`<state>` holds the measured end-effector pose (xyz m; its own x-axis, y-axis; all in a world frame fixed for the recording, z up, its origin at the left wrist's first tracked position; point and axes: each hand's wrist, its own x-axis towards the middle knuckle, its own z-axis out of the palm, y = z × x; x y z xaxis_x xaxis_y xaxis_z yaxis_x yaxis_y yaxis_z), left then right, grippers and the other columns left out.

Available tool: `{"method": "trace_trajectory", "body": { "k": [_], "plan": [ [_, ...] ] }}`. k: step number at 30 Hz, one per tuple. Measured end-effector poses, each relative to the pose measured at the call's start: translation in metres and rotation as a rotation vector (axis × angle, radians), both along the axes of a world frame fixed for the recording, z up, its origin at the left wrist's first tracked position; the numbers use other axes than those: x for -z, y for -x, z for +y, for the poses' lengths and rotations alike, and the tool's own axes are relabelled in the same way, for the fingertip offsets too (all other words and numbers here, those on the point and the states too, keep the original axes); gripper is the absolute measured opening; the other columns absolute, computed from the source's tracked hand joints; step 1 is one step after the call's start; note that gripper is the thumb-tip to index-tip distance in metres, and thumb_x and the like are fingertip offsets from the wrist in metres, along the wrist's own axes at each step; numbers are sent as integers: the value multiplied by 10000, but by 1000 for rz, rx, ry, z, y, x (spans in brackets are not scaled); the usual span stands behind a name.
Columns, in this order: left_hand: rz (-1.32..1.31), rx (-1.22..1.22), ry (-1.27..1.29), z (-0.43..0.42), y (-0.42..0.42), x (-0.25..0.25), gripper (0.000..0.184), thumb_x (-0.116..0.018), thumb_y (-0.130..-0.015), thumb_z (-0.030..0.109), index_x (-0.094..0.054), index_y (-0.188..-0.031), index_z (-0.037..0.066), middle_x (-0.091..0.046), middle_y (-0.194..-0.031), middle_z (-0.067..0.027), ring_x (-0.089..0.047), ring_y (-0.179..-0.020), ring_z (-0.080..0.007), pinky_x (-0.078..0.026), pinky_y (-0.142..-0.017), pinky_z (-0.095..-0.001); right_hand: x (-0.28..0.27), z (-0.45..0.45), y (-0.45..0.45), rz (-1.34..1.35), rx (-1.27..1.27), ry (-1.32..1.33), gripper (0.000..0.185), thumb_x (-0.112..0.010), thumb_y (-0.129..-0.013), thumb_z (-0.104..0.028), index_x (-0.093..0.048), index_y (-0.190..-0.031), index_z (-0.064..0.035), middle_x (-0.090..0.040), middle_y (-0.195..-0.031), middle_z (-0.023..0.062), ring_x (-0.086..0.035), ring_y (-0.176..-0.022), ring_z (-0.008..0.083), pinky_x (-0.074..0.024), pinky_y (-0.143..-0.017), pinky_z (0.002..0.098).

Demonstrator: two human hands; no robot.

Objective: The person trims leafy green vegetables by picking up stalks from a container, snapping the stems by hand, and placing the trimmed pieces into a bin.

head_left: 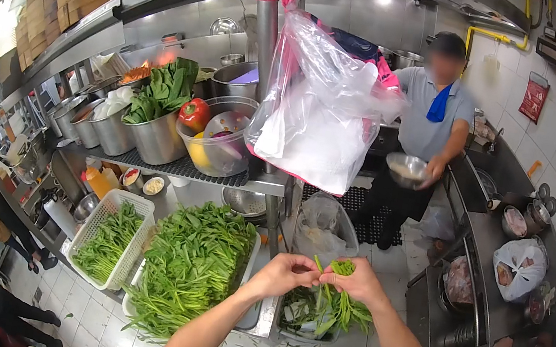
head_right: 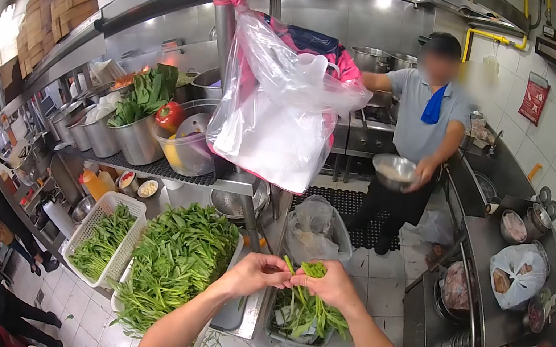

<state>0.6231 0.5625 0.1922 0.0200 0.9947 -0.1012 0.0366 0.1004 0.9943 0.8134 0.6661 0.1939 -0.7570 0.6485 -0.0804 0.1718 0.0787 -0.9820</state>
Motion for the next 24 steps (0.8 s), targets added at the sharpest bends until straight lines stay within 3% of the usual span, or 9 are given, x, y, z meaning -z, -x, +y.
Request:
{"method": "trace_trajectory", "body": {
  "k": [5,8,9,12,13,16,20,21,24],
  "plan": [
    [545,4,-68,-2,-8,-10,176,-699,-866,113,-655,-941,-40,-700,-943,-132,-698,-867,-188,-544,-780,-325,11,2,-5,-73,-73,14,230,-786,-832,-199,-687,-874,4,-633,-688,6,-512,-529,61,-415,-492,253],
    [916,-71,-243,3,-2,16,185,-706,-811,85,-657,-940,-38,-680,-930,-164,-689,-867,-293,-537,-786,-377,27,6,-9,-143,-77,-32,224,-775,-831,-195,-684,-864,6,-624,-670,1,-509,-525,60,-415,-494,267],
    [904,-85,-232,7,4,25,206,-707,-803,80,-667,-977,-23,-672,-934,-173,-658,-876,-372,-532,-788,-406,29,7,-13,-155,-66,-17,223,-772,-831,-198,-685,-862,5,-622,-663,2,-507,-524,61,-414,-494,270],
    [958,-49,-157,5,9,36,295,-718,-821,119,-653,-1088,9,-664,-1049,-175,-657,-943,-366,-531,-826,-414,35,13,-26,-213,-53,-2,221,-765,-833,-207,-687,-849,-1,-614,-644,0,-505,-521,65,-411,-494,276],
    [986,-89,-266,2,3,36,376,-707,-846,151,-613,-1190,34,-633,-1172,-161,-636,-1030,-362,-525,-870,-425,40,17,-29,-238,-61,-14,219,-762,-834,-209,-688,-840,-3,-610,-638,-2,-505,-520,66,-409,-493,276],
    [909,-44,-491,1,-16,24,402,-691,-861,157,-591,-1235,48,-602,-1262,-139,-602,-1121,-347,-518,-911,-433,43,17,-30,-276,-84,-21,230,-764,-822,-233,-695,-832,-13,-608,-618,17,-514,-529,83,-424,-509,287],
    [1079,172,-438,-3,-31,29,268,-641,-859,151,-627,-1114,68,-630,-1065,-87,-623,-1014,-298,-550,-805,-401,44,5,-37,-236,-66,-370,277,-768,-770,-287,-710,-866,-33,-640,-632,99,-590,-551,190,-472,-562,347],
    [1102,186,-456,-9,-35,32,203,-621,-851,151,-629,-1040,77,-601,-954,-73,-625,-939,-277,-553,-748,-382,40,-4,-39,-275,-72,-439,289,-762,-746,-299,-711,-871,-43,-651,-672,125,-618,-597,252,-490,-593,377],
    [1003,133,-544,-37,-58,72,183,-631,-831,165,-625,-980,58,-574,-889,-84,-631,-870,-265,-545,-707,-390,43,-35,-56,-328,-172,-619,267,-742,-703,-294,-714,-836,-64,-675,-766,145,-644,-697,362,-519,-648,446]
  ]
}}
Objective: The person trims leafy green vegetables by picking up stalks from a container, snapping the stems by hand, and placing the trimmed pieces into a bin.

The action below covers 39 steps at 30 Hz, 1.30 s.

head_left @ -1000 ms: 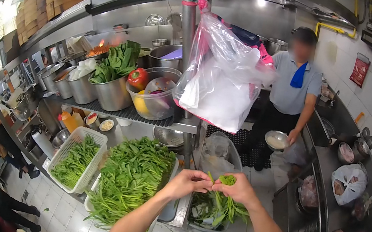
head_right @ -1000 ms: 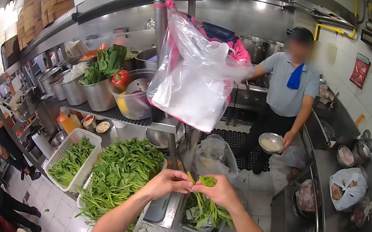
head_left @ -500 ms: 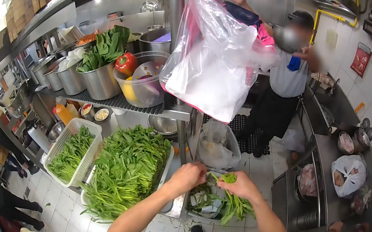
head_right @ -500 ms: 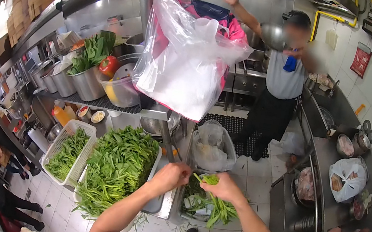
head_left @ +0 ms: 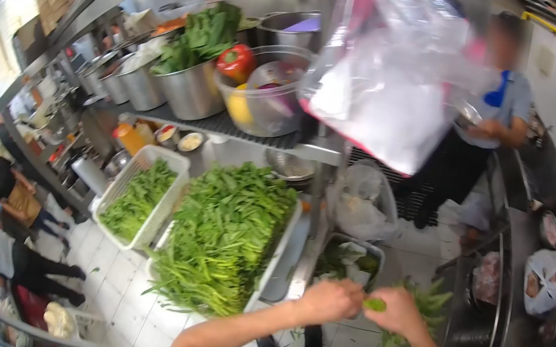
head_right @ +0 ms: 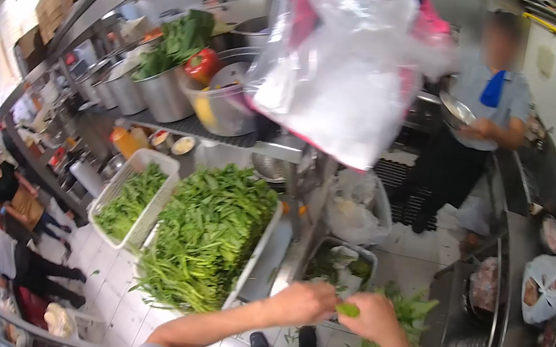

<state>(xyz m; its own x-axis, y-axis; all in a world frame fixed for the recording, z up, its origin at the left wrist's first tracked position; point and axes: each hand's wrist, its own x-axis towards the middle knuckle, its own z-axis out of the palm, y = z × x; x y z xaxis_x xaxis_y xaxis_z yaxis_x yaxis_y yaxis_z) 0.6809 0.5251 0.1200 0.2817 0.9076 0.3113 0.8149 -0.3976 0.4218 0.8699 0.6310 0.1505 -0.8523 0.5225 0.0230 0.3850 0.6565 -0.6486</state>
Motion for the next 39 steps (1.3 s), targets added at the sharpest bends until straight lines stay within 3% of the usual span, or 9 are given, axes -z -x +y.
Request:
{"method": "trace_trajectory", "body": {
  "k": [4,12,18,19,22,23,28,35,39],
  "plan": [
    [-321,-8,121,-49,-33,43,148,-620,-848,166,-592,-936,49,-553,-856,-128,-622,-780,-336,-514,-657,-439,55,-41,-30,116,-128,-3,187,-748,-696,-248,-713,-786,-88,-637,-740,116,-634,-669,336,-519,-615,415],
    [-785,-187,261,-66,-63,86,124,-608,-864,138,-568,-870,21,-549,-808,-154,-572,-714,-351,-454,-630,-414,94,-85,-43,257,115,-32,173,-745,-653,-76,-684,-794,3,-605,-712,153,-623,-642,334,-482,-581,390],
    [-425,-377,171,-29,-19,65,155,-600,-895,161,-637,-976,34,-585,-831,-151,-613,-774,-355,-507,-680,-428,74,-48,-46,354,287,-149,114,-697,-755,3,-648,-856,22,-617,-728,129,-613,-639,269,-478,-604,382],
    [-276,-407,283,-26,-12,53,285,-604,-917,210,-635,-1153,53,-642,-939,-144,-638,-870,-343,-537,-758,-418,81,-40,-50,390,352,-86,102,-698,-779,-9,-643,-854,32,-613,-738,127,-595,-623,229,-457,-587,358],
    [-2,-506,-148,-26,8,38,414,-602,-929,264,-580,-1292,66,-667,-1065,-132,-641,-949,-322,-542,-806,-404,95,-24,-49,461,526,189,107,-699,-837,-39,-634,-850,46,-612,-760,108,-557,-598,136,-412,-552,302],
    [-92,-521,-141,-33,14,19,441,-625,-922,240,-564,-1331,86,-668,-1127,-128,-639,-998,-315,-534,-846,-397,91,-23,-50,456,577,342,104,-697,-846,-45,-635,-848,39,-619,-764,94,-553,-604,124,-412,-553,294],
    [-222,-654,-157,-118,78,-80,299,-684,-877,140,-658,-1166,67,-667,-1011,-108,-636,-907,-317,-529,-808,-387,115,-25,-64,489,658,620,96,-634,-939,-104,-602,-892,-27,-590,-717,59,-552,-587,131,-454,-563,282],
    [352,-806,164,-162,172,-47,178,-657,-863,107,-706,-1034,101,-650,-935,-82,-603,-897,-275,-495,-819,-411,88,-32,-31,809,713,1019,118,-580,-984,-130,-522,-1011,-31,-566,-738,75,-607,-629,208,-523,-618,364],
    [219,-756,144,-162,198,-63,185,-663,-878,116,-697,-1059,105,-665,-930,-90,-629,-919,-291,-504,-830,-396,75,-28,-17,861,614,1087,115,-576,-983,-112,-519,-1053,-42,-546,-744,75,-586,-620,201,-530,-631,372]
  ]
}}
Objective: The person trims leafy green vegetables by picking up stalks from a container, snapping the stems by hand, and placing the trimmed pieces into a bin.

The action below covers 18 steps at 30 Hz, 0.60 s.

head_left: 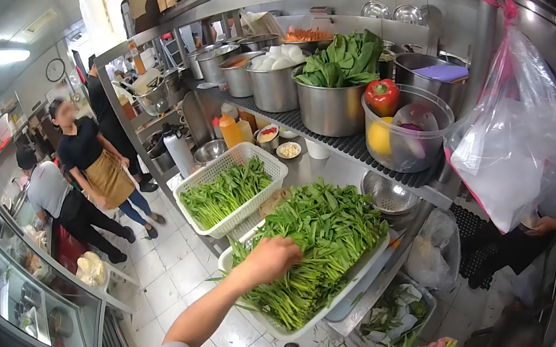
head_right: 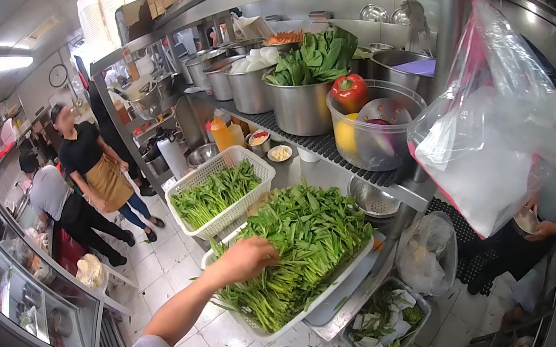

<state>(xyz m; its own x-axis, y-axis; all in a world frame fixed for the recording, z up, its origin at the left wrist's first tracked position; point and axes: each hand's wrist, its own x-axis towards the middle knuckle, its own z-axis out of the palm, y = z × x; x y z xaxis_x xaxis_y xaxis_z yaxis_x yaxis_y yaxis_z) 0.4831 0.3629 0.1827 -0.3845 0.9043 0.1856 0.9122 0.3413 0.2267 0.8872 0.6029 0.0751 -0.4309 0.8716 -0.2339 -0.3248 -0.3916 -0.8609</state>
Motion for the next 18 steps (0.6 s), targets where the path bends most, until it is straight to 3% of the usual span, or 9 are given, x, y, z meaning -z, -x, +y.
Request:
{"method": "trace_trajectory", "body": {
  "k": [6,10,12,14,18],
  "plan": [
    [-790,-112,-485,-5,29,-63,183,-614,-983,163,-645,-1088,16,-671,-985,-8,-610,-892,-92,-500,-810,-249,-7,16,25,62,-35,-118,127,-623,-907,-46,-552,-1011,-28,-526,-722,54,-528,-540,158,-497,-550,352],
    [-1037,32,-559,17,3,-93,174,-621,-977,162,-646,-1088,30,-676,-994,-16,-613,-886,-87,-497,-770,-249,-75,7,79,70,-35,-305,23,-653,-850,10,-644,-866,24,-591,-703,59,-508,-504,116,-440,-487,288],
    [-1157,132,-511,35,-15,-92,177,-618,-977,147,-651,-1102,26,-677,-993,-14,-611,-879,-86,-506,-771,-257,-119,-9,108,32,-131,-446,78,-683,-834,31,-698,-910,42,-616,-683,42,-546,-543,85,-411,-478,231],
    [-1262,218,-448,53,-36,-86,197,-620,-975,141,-657,-1128,22,-679,-996,-6,-614,-876,-79,-513,-779,-259,-152,-20,130,-74,-258,-578,143,-751,-823,-41,-731,-962,-14,-628,-663,-4,-537,-556,52,-402,-490,214],
    [-1435,326,-364,87,-72,-69,154,-636,-952,91,-647,-1087,16,-696,-950,-32,-639,-833,-103,-512,-761,-250,-175,-30,166,56,-464,-516,209,-761,-848,-109,-715,-1028,-15,-642,-724,-1,-553,-606,63,-422,-541,215]
  ]
}}
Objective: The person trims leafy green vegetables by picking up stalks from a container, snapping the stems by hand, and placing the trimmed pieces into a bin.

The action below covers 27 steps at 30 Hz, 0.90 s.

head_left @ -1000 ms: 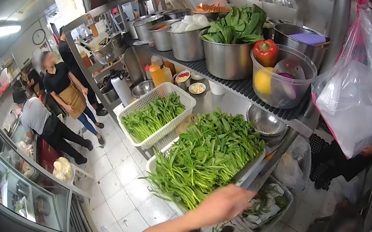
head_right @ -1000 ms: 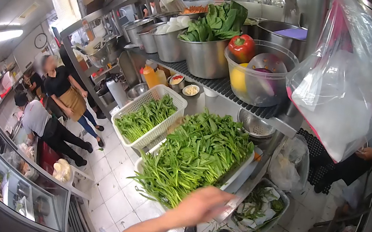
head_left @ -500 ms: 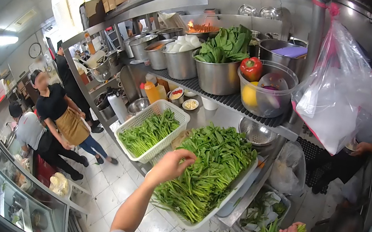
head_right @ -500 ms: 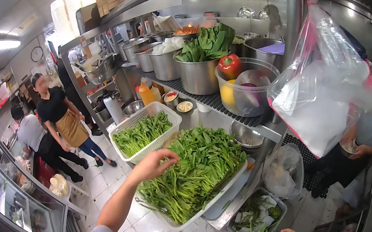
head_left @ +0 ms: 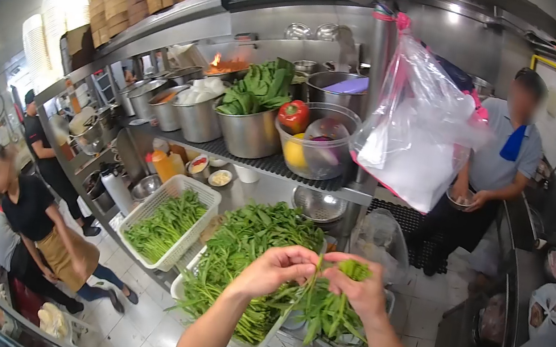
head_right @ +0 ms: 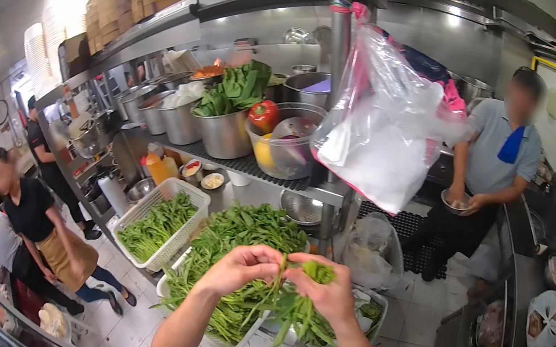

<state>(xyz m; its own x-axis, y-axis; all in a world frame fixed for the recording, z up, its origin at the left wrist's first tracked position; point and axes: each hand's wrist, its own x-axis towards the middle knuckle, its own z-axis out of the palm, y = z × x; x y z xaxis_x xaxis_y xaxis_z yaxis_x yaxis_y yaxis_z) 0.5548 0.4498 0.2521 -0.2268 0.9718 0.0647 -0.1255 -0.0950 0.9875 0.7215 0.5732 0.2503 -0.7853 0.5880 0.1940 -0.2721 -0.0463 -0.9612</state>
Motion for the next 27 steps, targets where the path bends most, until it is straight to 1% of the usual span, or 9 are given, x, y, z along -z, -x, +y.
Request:
{"method": "trace_trajectory", "body": {
  "k": [6,9,11,13,16,20,23,25,27],
  "plan": [
    [58,-68,-11,3,-3,18,146,-625,-956,62,-607,-1089,6,-698,-1062,-68,-648,-971,-127,-519,-838,-266,34,17,-4,108,15,155,72,-676,-904,-88,-673,-892,-18,-642,-757,45,-565,-590,124,-455,-559,269],
    [370,-227,41,-38,32,28,176,-634,-952,76,-640,-1110,-1,-702,-1092,-83,-649,-1024,-150,-511,-913,-289,67,37,-36,166,128,224,109,-634,-947,-134,-621,-887,-44,-656,-822,81,-580,-624,158,-483,-586,307],
    [753,-285,197,-66,41,18,161,-686,-912,121,-694,-1049,38,-722,-1000,-69,-673,-936,-160,-525,-875,-290,117,58,-70,150,287,373,137,-642,-952,-182,-572,-913,-71,-642,-800,81,-583,-656,159,-482,-588,304],
    [783,-187,276,-86,43,35,190,-680,-898,146,-692,-1061,50,-703,-1049,-102,-686,-939,-251,-540,-859,-356,165,68,-110,56,440,488,142,-632,-963,-203,-540,-941,-97,-612,-773,59,-582,-682,159,-479,-587,310],
    [1137,-172,251,-96,32,66,205,-692,-866,160,-693,-1052,74,-650,-1033,-116,-635,-997,-328,-528,-869,-399,236,59,-168,60,498,706,154,-635,-967,-221,-542,-944,-100,-572,-748,32,-576,-687,179,-484,-589,346],
    [1119,-262,172,-95,48,69,174,-676,-864,113,-687,-1025,50,-660,-976,-122,-644,-915,-327,-531,-826,-397,267,33,-192,-78,642,711,162,-654,-952,-246,-569,-967,-109,-569,-737,16,-588,-692,177,-496,-646,346],
    [955,-511,165,-97,69,30,141,-703,-861,95,-694,-990,38,-680,-944,-107,-646,-848,-251,-511,-750,-334,269,34,-177,-55,614,755,178,-677,-930,-202,-572,-1007,-81,-584,-729,32,-642,-706,203,-524,-658,351],
    [842,-614,235,-102,90,16,158,-722,-883,139,-684,-1000,40,-679,-928,-23,-632,-841,-123,-500,-759,-271,258,41,-171,-115,611,627,188,-688,-913,-174,-576,-1017,-64,-588,-719,46,-659,-683,218,-540,-654,363],
    [651,-674,164,-109,101,-1,161,-701,-907,132,-665,-1028,32,-663,-921,-1,-610,-853,-87,-489,-764,-243,250,45,-160,-48,569,527,170,-702,-891,-139,-591,-985,-52,-576,-706,37,-650,-617,220,-538,-621,371]
  ]
}}
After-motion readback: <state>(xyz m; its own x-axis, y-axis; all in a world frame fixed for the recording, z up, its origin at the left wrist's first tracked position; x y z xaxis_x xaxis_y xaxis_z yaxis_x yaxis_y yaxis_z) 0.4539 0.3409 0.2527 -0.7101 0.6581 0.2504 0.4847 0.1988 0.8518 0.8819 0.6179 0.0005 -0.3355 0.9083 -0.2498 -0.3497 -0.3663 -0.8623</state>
